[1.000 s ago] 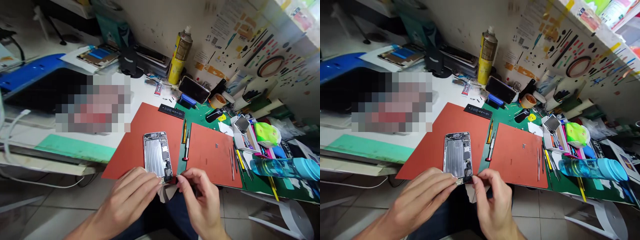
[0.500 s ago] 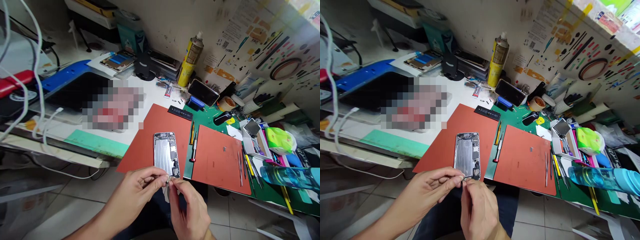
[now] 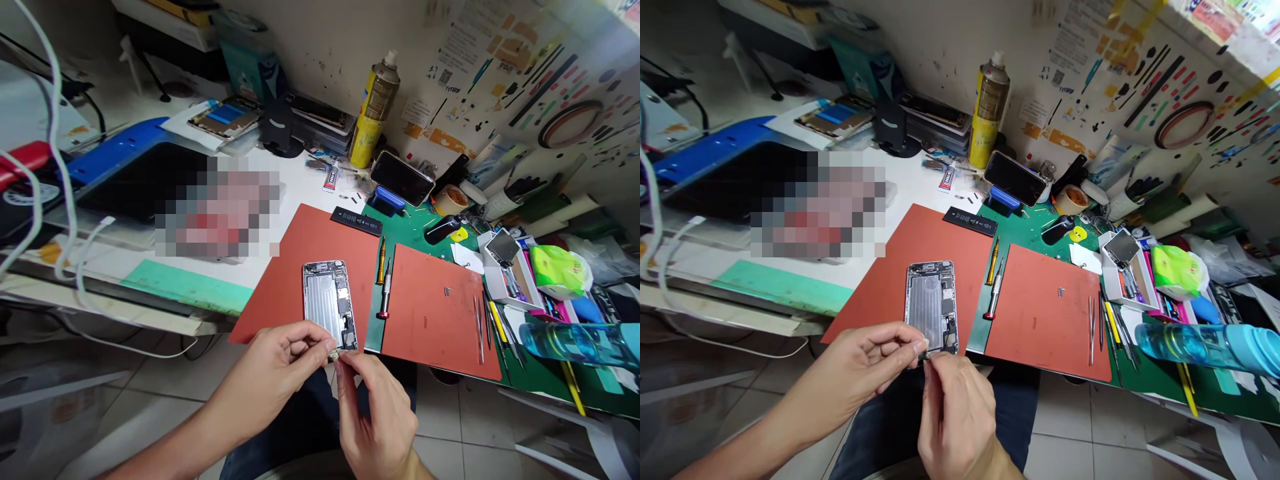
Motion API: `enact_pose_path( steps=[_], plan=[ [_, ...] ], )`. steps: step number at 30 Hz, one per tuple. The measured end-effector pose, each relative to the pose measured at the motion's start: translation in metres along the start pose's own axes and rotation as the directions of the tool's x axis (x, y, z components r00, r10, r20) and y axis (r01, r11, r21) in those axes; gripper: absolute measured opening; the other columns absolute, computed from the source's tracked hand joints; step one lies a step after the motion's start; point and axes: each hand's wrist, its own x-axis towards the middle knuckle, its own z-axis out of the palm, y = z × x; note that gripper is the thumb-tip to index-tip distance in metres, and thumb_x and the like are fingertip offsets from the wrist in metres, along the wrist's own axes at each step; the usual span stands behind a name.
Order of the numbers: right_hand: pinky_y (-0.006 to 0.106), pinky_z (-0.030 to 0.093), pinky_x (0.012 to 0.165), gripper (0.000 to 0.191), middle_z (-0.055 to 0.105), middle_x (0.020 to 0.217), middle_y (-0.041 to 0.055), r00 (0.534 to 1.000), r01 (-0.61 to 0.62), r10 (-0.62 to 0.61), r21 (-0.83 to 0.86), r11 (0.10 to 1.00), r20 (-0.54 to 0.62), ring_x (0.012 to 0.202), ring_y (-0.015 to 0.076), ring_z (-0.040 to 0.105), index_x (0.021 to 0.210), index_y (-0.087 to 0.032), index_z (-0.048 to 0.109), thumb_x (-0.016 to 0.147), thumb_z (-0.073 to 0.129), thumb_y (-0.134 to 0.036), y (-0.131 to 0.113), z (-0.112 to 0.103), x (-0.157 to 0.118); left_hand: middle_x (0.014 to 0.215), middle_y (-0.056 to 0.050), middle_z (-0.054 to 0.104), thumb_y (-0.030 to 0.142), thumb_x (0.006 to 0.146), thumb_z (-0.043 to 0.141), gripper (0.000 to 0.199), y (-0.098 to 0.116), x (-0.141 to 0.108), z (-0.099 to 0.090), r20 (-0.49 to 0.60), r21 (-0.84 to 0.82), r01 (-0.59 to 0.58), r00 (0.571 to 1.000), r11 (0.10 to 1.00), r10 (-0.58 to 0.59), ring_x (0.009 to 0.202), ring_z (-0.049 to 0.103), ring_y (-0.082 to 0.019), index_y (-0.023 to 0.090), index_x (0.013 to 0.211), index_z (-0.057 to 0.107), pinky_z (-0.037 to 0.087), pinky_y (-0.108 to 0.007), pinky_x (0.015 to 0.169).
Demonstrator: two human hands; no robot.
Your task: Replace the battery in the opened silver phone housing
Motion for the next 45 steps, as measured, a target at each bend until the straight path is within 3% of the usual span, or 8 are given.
enact_pose_path(
  steps=[16,22,25,29,31,34,39,45],
  plan=[
    [0.028,0.068,0.075,0.017,0.083,0.090,0.0108,0.989,0.060,-0.086,-0.205,0.977,-0.121,0.078,0.0193,0.082,0.117,-0.008,0.071,0.103,0.067,-0.001,0.004,0.018,-0.013,0.066,0.002,0.064,0.065,0.080,0.075,0.049,0.005,0.008,0.001,0.032,-0.069,0.272,0.962,0.960,-0.270,0.041,0.041,-0.004,0.016,0.078,0.070,0.026,-0.019,0.041],
    [0.027,0.068,0.071,0.017,0.082,0.088,0.0099,0.987,-0.002,-0.039,-0.251,0.968,-0.157,0.075,0.0192,0.082,0.120,-0.011,0.071,0.104,0.068,-0.004,0.003,0.025,-0.018,0.075,0.000,0.072,0.060,0.094,0.067,0.044,-0.009,0.005,-0.001,0.032,0.003,0.195,0.980,0.981,-0.195,0.040,0.046,-0.005,0.017,0.090,0.074,0.033,-0.020,0.038],
    [0.027,0.069,0.071,0.019,0.081,0.088,0.0096,0.987,-0.040,-0.004,-0.265,0.964,-0.163,0.073,0.0187,0.082,0.122,-0.011,0.070,0.104,0.069,-0.006,0.004,0.028,-0.020,0.085,-0.001,0.078,0.044,0.106,0.060,0.029,-0.016,0.000,-0.008,-0.063,0.307,-0.119,0.987,0.944,0.145,0.054,0.064,-0.010,0.020,0.104,0.077,0.050,-0.021,0.049],
    [0.027,0.069,0.073,0.021,0.082,0.090,0.0098,0.985,-0.060,0.015,-0.261,0.963,-0.170,0.074,0.0187,0.081,0.124,-0.011,0.069,0.104,0.068,-0.006,0.003,0.029,-0.020,0.112,-0.006,0.082,0.014,0.112,0.047,0.028,-0.017,0.002,-0.024,0.246,0.700,-0.617,0.682,0.361,0.689,0.096,0.080,-0.016,0.017,0.124,0.072,0.061,-0.024,0.077],
    [0.027,0.069,0.072,0.020,0.082,0.091,0.0103,0.985,-0.057,0.011,-0.261,0.964,-0.173,0.074,0.0186,0.081,0.124,-0.010,0.069,0.105,0.066,-0.006,0.001,0.029,-0.019,0.110,-0.009,0.082,0.008,0.111,0.044,0.029,-0.014,0.006,-0.030,0.432,0.720,-0.689,0.534,0.078,0.727,0.096,0.079,-0.018,0.012,0.123,0.070,0.062,-0.028,0.079],
    [0.028,0.068,0.071,0.017,0.082,0.089,0.0101,0.980,-0.062,0.004,-0.283,0.957,-0.200,0.072,0.0189,0.082,0.122,-0.010,0.069,0.106,0.066,-0.008,-0.003,0.029,-0.015,0.104,-0.009,0.083,0.005,0.108,0.046,0.027,-0.010,0.014,-0.033,0.558,0.689,-0.708,0.385,-0.153,0.735,0.090,0.079,-0.020,0.009,0.115,0.072,0.063,-0.033,0.079],
    [0.027,0.068,0.075,0.012,0.083,0.089,0.0083,0.973,-0.094,0.020,-0.312,0.945,-0.231,0.075,0.0186,0.083,0.118,-0.011,0.071,0.107,0.067,-0.012,-0.009,0.031,-0.012,0.097,-0.012,0.083,0.005,0.107,0.042,0.032,-0.009,0.023,-0.033,0.629,0.603,-0.756,0.255,-0.255,0.734,0.083,0.078,-0.022,0.007,0.107,0.075,0.062,-0.036,0.070],
    [0.022,0.065,0.072,0.012,0.083,0.092,0.0078,0.961,-0.196,0.130,-0.269,0.943,-0.243,0.071,0.0147,0.080,0.117,-0.012,0.072,0.106,0.069,-0.013,0.001,0.016,-0.013,0.095,-0.014,0.083,0.003,0.105,0.046,0.029,-0.009,0.034,-0.039,0.661,0.605,-0.743,0.269,-0.286,0.701,0.080,0.077,-0.022,0.006,0.107,0.075,0.062,-0.035,0.065]
  ],
)
